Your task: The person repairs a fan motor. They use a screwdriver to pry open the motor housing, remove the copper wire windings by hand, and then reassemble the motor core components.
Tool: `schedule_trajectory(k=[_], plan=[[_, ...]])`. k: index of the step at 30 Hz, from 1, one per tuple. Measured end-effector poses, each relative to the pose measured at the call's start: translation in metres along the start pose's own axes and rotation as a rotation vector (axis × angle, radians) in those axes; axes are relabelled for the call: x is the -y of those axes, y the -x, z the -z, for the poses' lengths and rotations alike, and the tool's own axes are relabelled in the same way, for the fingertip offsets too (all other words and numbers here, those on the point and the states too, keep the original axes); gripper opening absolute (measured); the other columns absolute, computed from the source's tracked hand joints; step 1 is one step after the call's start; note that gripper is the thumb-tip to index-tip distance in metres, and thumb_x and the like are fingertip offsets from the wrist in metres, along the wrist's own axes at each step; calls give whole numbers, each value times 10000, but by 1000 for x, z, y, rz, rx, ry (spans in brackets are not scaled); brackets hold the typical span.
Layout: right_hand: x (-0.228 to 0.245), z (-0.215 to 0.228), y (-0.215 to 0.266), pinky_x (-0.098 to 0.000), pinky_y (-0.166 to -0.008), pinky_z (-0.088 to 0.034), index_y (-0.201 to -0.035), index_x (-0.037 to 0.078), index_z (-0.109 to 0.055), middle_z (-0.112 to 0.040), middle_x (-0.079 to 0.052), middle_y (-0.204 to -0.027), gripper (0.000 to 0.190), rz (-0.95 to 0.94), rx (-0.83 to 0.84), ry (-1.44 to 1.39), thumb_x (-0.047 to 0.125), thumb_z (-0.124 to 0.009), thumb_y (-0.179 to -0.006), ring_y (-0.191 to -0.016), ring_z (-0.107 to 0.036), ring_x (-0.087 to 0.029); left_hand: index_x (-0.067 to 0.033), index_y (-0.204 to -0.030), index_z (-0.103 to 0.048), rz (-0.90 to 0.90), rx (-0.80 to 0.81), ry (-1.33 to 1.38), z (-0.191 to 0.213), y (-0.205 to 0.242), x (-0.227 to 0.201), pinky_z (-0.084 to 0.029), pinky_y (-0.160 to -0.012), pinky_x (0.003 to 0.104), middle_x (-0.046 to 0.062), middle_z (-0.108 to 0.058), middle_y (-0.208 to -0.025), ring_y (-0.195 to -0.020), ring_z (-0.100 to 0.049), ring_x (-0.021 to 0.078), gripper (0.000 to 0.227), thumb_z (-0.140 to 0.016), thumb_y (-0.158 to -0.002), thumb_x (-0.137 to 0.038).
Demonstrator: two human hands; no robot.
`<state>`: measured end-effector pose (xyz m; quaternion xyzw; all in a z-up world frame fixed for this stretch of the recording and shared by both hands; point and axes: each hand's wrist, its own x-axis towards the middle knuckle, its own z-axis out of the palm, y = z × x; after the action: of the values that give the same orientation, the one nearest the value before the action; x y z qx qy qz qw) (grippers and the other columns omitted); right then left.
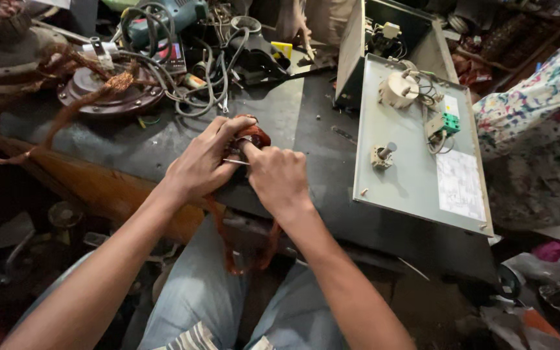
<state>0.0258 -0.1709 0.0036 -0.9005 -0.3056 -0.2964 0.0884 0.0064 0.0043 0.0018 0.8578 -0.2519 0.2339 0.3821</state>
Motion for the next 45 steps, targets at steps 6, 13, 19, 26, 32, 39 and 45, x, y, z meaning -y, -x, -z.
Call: schedule_trajectory(k=[6, 13, 19, 26, 32, 39, 45], plan=[[0, 1, 2, -420, -574, -537, -907, 149, -677, -709, -55, -728, 85, 69, -110, -41, 132, -709, -830, -655, -715, -272, -187, -1459, -466, 6, 5, 22, 1, -1, -1, -557, -903, 438, 177, -604, -1256, -1078, -680, 391, 653, -656, -850, -47], [1, 44, 17, -412, -669, -569, -1044, 142, -732, -745, -76, -921, 137, -21, -273, -324, 211, -724, -927, -795, -733, -316, -210, -1461, -484, 121, 6, -14, -1, 2, 4, -561, -905, 448, 151, -617, -1276, -1086, -681, 389, 617, -670, -881, -117], [-16, 39, 31, -487, -681, -552, -994, 128, -770, -735, -175, -830, 172, -406, -45, -179, 271, -779, -897, -788, -720, -387, -186, -1454, -443, -44, 40, -29, 1, 3, 6, -545, -939, 473, 167, -557, -1354, -1141, -634, 421, 773, -792, -764, -167], [-17, 34, 48, -479, -700, -547, -1210, 42, -642, -721, -208, -1025, 357, -367, -105, -171, 201, -752, -909, -839, -717, -396, -182, -1469, -442, -73, 62, 27, 3, 6, 11, -549, -966, 469, 179, -521, -1393, -1176, -634, 423, 785, -771, -760, -111], [-20, 32, 63, -471, -701, -519, -1146, -1, -464, -582, -174, -1028, 281, -306, -96, -358, 66, -645, -942, -787, -662, -359, -130, -1420, -412, -105, -26, -40, -3, 9, 11, -498, -1007, 486, 205, -375, -1423, -1199, -553, 448, 737, -756, -770, -90], [-19, 33, 65, -418, -694, -546, -1093, 1, -565, -583, -182, -1072, 142, -153, -184, -400, 1, -653, -982, -822, -679, -327, -119, -1371, -523, -201, -110, -179, -2, 11, 3, -449, -1116, 480, 138, -486, -1397, -1315, -501, 417, 622, -721, -795, 10], [-17, 46, 62, -351, -698, -580, -1217, 88, -716, -687, -127, -1015, 280, -12, -140, -504, 40, -721, -941, -835, -752, -245, -108, -1414, -593, -162, -103, -157, -2, 6, -6, -465, -1111, 456, 120, -559, -1488, -1312, -566, 385, 627, -693, -819, 61]])
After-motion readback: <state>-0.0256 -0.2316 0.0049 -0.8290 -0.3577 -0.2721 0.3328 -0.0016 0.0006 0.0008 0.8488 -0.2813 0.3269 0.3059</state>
